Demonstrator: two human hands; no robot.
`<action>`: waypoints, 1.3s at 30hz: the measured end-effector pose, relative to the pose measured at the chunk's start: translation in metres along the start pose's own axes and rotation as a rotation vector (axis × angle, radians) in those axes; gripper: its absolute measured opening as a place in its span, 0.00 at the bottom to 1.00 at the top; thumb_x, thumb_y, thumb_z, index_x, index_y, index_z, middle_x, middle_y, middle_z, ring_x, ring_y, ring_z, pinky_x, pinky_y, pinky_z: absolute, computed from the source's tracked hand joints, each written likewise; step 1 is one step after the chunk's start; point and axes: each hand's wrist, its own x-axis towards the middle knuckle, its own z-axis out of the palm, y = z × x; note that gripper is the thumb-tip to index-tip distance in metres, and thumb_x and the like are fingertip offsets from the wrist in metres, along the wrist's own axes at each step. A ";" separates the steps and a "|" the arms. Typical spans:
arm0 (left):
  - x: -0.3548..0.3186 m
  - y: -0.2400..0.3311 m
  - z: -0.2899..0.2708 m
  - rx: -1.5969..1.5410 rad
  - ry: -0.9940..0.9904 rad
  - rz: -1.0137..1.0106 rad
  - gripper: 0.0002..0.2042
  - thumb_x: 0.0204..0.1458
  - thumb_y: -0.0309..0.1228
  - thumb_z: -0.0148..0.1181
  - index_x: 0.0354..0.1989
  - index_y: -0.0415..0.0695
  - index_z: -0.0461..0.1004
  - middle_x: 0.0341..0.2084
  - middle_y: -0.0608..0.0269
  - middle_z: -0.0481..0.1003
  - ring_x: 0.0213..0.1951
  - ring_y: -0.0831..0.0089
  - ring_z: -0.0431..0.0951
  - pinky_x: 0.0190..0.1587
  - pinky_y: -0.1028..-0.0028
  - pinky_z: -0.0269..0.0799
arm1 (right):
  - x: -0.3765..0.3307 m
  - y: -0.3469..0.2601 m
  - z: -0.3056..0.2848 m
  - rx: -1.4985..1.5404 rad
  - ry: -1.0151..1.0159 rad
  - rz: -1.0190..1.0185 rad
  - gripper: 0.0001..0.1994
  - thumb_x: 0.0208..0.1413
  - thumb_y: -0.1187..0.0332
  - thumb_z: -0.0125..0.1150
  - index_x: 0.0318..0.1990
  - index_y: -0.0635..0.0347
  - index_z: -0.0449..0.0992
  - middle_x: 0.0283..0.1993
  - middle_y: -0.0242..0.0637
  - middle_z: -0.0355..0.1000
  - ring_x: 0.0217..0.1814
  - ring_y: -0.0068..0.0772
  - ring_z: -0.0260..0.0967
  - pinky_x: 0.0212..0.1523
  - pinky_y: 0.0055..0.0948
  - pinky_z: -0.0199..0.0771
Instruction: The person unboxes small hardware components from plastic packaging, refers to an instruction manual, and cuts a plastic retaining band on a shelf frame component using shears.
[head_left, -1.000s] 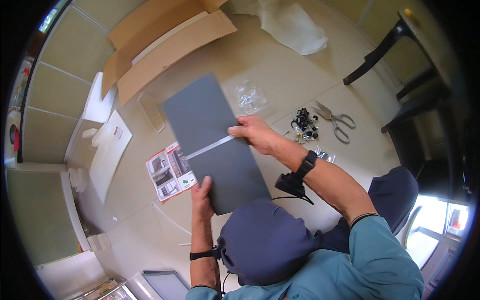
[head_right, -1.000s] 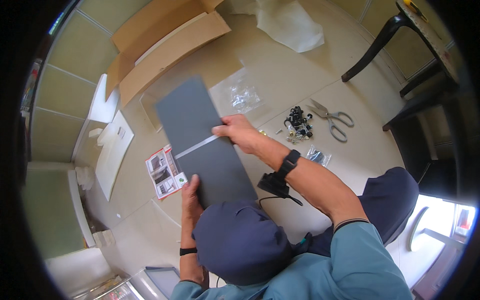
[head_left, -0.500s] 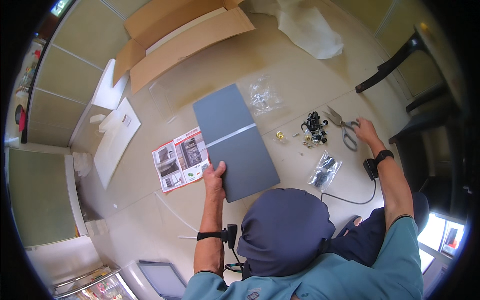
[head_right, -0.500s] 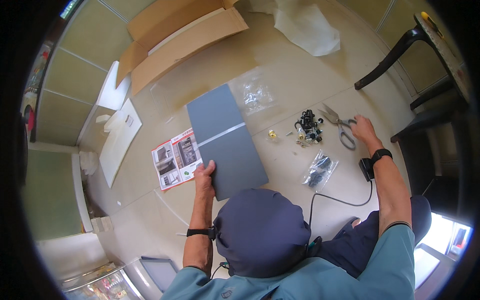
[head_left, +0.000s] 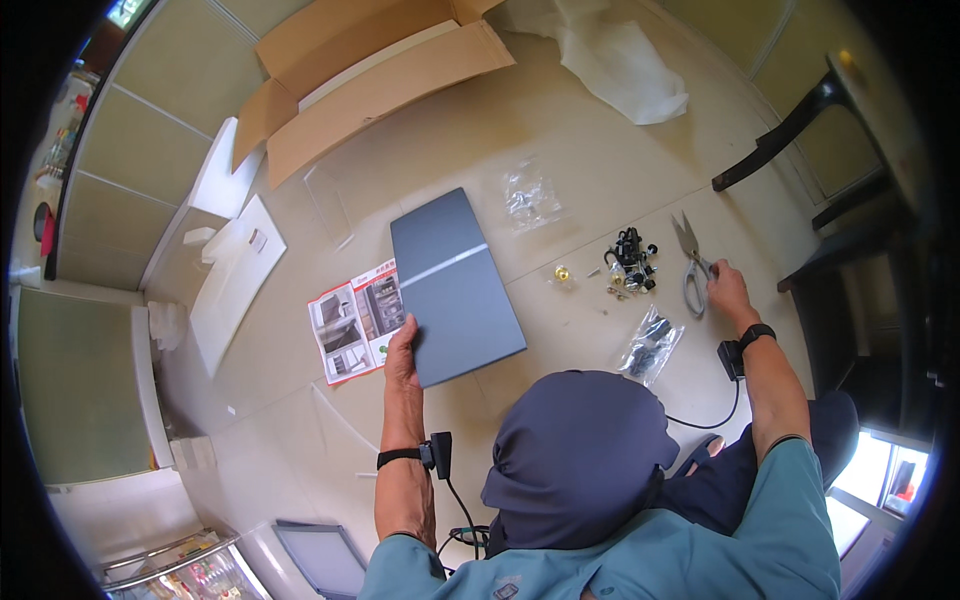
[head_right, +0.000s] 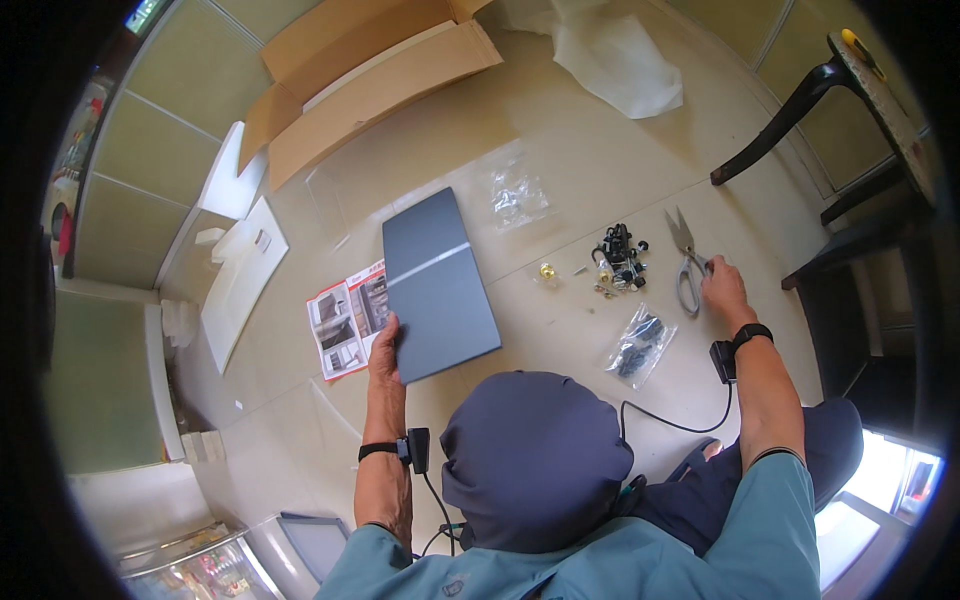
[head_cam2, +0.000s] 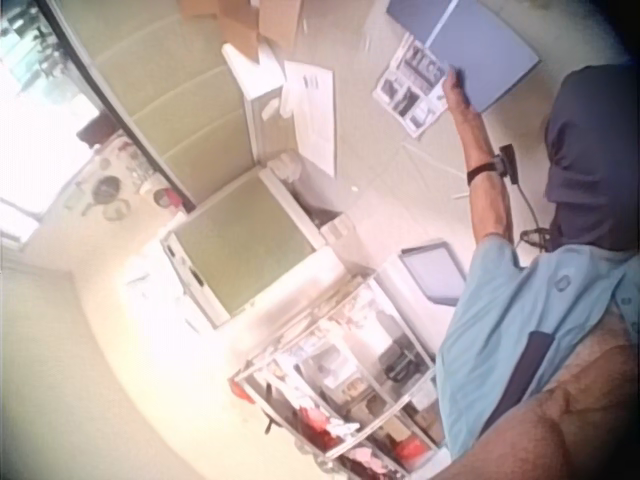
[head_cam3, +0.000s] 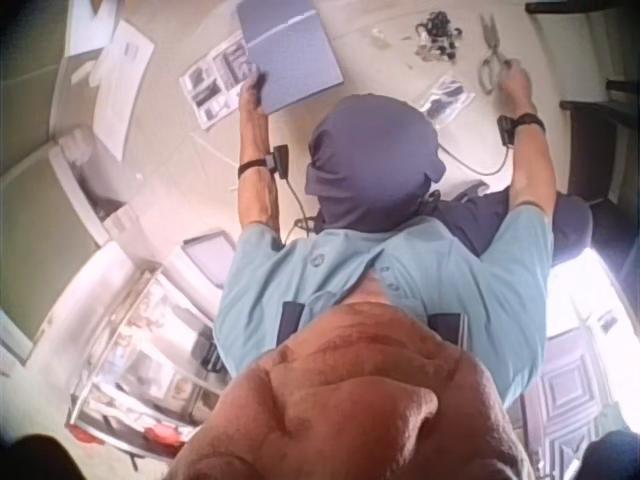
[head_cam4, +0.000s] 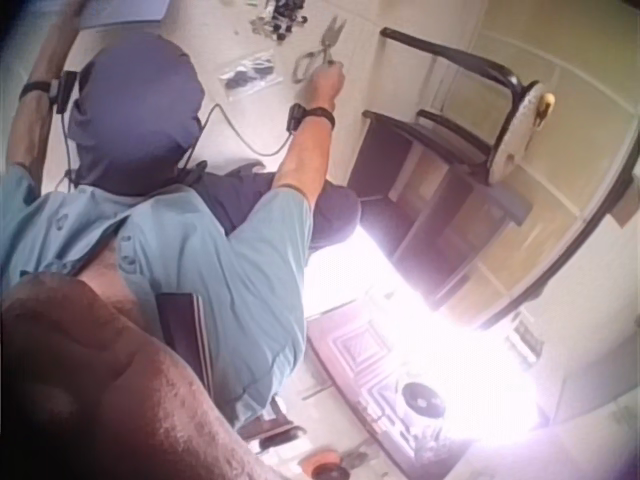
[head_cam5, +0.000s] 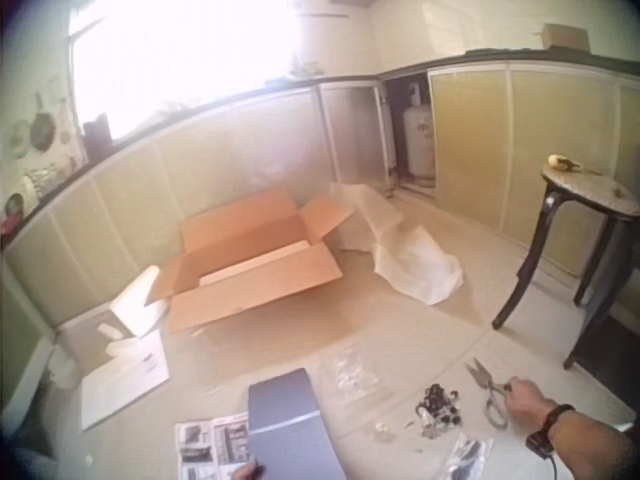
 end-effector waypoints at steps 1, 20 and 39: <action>-0.009 0.006 0.010 -0.111 -0.068 0.044 0.22 0.57 0.43 0.60 0.51 0.38 0.72 0.43 0.57 0.78 0.43 0.63 0.78 0.51 0.65 0.74 | 0.000 -0.004 0.000 0.057 0.020 0.084 0.19 0.47 0.71 0.60 0.49 0.65 0.70 0.41 0.57 0.75 0.47 0.59 0.73 0.51 0.46 0.71; -0.026 -0.025 0.052 -0.689 0.124 0.285 0.21 0.54 0.22 0.60 0.58 0.40 0.66 0.54 0.58 0.71 0.56 0.59 0.71 0.62 0.55 0.67 | 0.038 -0.091 -0.072 1.030 0.102 -0.017 0.24 0.54 0.66 0.63 0.57 0.64 0.69 0.29 0.30 0.72 0.28 0.21 0.69 0.26 0.22 0.67; -0.045 -0.061 0.059 -0.365 0.095 0.078 0.14 0.59 0.28 0.53 0.53 0.39 0.68 0.47 0.52 0.76 0.48 0.54 0.79 0.52 0.46 0.76 | -0.071 -0.313 0.026 1.895 -1.462 0.239 0.26 0.56 0.45 0.54 0.48 0.60 0.70 0.30 0.32 0.63 0.26 0.26 0.59 0.26 0.24 0.62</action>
